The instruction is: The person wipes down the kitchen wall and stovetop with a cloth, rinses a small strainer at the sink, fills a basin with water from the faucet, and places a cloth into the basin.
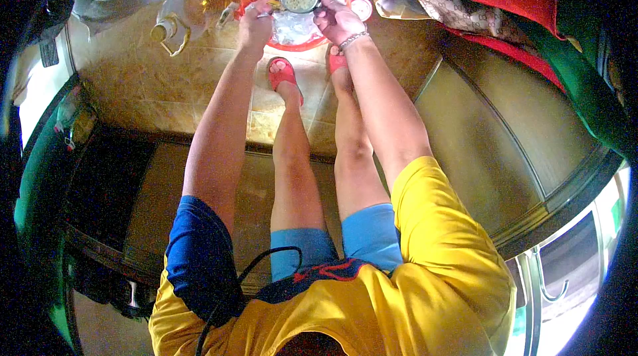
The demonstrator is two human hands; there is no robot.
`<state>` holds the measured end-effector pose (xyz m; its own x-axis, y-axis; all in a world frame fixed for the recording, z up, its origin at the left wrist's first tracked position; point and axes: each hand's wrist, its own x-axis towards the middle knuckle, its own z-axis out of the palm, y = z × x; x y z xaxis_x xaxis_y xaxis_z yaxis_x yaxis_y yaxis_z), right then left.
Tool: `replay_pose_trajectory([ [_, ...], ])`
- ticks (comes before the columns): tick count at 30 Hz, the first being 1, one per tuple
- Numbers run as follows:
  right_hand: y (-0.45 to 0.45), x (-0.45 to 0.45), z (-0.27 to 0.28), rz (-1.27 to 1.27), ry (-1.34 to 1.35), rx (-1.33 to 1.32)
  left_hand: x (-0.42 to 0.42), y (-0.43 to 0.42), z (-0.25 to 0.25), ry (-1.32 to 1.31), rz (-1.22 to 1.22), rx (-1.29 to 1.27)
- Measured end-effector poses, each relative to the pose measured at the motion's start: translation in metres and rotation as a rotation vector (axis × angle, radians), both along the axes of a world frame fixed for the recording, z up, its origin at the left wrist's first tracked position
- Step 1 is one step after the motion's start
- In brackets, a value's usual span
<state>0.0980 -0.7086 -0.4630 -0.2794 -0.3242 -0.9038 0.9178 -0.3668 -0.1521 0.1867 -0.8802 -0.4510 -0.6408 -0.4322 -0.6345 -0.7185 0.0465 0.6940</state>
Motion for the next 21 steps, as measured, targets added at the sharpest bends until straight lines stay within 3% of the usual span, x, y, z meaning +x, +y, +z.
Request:
replay_pose_trajectory([
  [3, 0.004, -0.003, 0.008, -0.111, -0.065, -0.263, -0.001, 0.003, 0.002, -0.001, 0.104, 0.069],
  [4, 0.003, -0.002, 0.001, -0.113, -0.065, -0.262, -0.001, 0.004, 0.002, -0.001, 0.102, 0.070],
  [6, 0.000, 0.001, -0.008, 0.075, 0.055, 0.019, -0.002, 0.006, 0.003, 0.038, 0.104, 0.016],
  [12, 0.001, 0.001, 0.003, -0.120, -0.025, -0.123, 0.005, 0.003, -0.017, 0.081, 0.065, -0.017],
  [14, 0.005, 0.002, -0.011, 0.081, 0.062, 0.005, 0.006, 0.004, -0.019, 0.101, 0.084, 0.027],
  [18, -0.009, -0.001, 0.026, -0.064, -0.049, -0.027, 0.007, 0.001, -0.023, 0.057, 0.107, 0.128],
  [21, -0.001, 0.005, -0.001, 0.056, 0.039, 0.005, 0.003, 0.004, -0.011, 0.030, 0.144, 0.129],
])
